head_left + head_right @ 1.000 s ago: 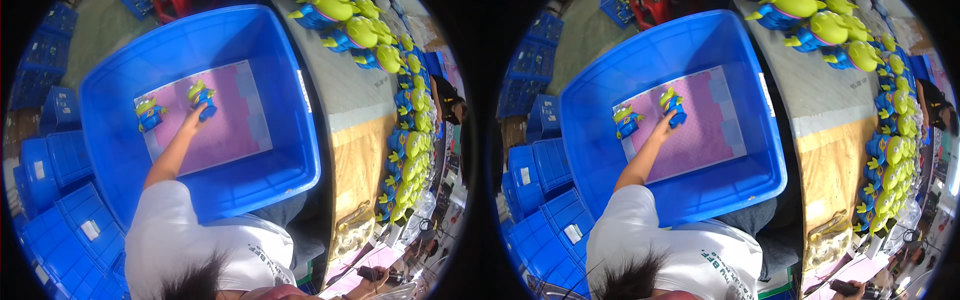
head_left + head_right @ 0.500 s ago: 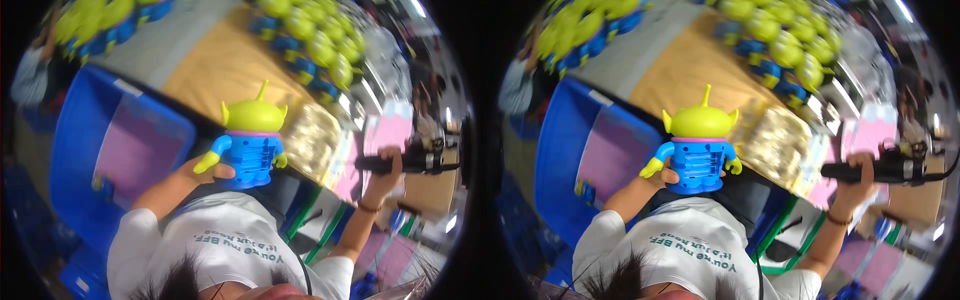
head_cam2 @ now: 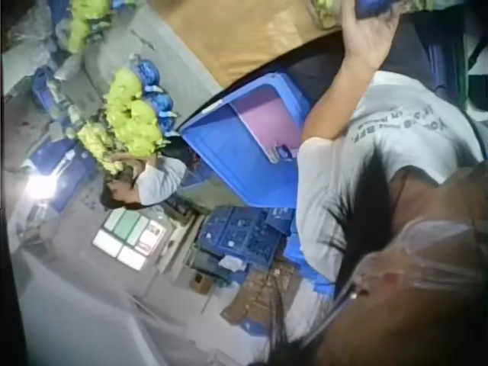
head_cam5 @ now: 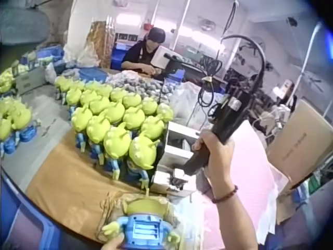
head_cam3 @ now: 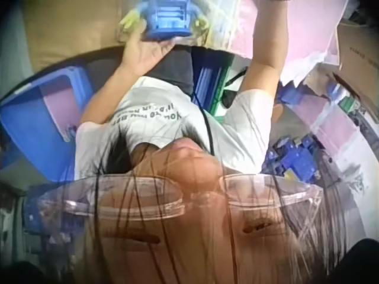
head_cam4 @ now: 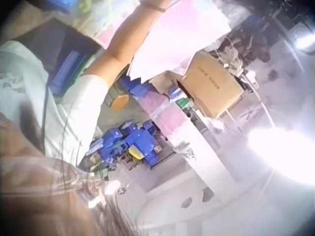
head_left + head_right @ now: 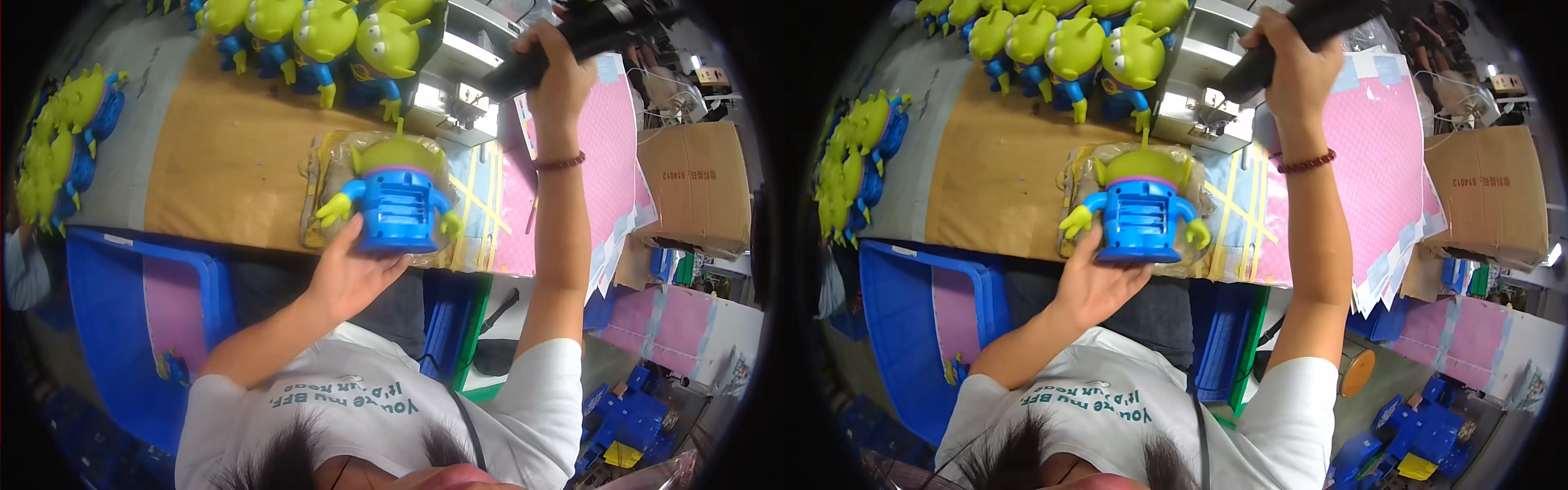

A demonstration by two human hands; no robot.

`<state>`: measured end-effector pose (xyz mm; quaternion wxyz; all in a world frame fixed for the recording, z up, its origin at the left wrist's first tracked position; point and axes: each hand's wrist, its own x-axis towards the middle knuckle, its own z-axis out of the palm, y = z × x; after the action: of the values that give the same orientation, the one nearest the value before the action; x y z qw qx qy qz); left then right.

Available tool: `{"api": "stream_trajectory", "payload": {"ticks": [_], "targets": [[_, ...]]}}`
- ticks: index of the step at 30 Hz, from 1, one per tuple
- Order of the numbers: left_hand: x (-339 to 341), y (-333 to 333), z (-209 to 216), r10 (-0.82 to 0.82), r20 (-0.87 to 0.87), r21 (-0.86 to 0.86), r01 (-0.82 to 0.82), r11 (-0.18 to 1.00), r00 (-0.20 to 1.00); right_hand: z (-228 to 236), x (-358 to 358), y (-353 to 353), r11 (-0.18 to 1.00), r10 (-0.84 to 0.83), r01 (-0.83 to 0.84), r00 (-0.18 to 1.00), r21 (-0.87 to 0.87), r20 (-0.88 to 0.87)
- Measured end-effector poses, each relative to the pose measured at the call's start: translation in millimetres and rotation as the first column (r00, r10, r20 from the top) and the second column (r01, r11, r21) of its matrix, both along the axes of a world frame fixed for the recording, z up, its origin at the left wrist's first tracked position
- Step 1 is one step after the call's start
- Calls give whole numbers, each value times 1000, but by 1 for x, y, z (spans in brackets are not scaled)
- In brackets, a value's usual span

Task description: Use a heat gun to process toy alien figures and place them into a blue storage bin.

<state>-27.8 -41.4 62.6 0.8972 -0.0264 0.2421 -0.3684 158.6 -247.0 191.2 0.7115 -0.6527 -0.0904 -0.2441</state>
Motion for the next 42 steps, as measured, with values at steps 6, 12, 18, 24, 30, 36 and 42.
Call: {"api": "stream_trajectory", "payload": {"ticks": [6, 12, 18, 24, 30, 36, 42], "targets": [[-45, 50, 12, -555, 424, 705, 123, 698, 716, -4, -14, 6, 999, 46, -39, 971, 33, -237], [1, 20, 28, -913, 377, 126, -968, 217, -156, 25, -66, 1, 920, 387, -380, 919, 99, -72], [28, -15, 0, -991, 116, 96, -993, -62, 73, 23, -83, 17, 922, 371, -376, 926, 90, 71], [28, -16, -5, -990, 113, 60, -996, -72, 79, 13, -96, 22, 936, 348, -347, 937, -60, 23], [27, -14, -3, -991, 122, 103, -994, -42, 54, -12, -100, 27, 905, 397, -401, 916, -140, -60], [30, -16, 4, -986, 154, 96, -994, -44, 58, -32, -101, 27, 834, 544, -540, 839, -112, 6], [31, -17, 1, -982, 175, 106, -993, -53, 72, -35, -100, 21, 827, 557, -560, 828, -52, -68]]}}
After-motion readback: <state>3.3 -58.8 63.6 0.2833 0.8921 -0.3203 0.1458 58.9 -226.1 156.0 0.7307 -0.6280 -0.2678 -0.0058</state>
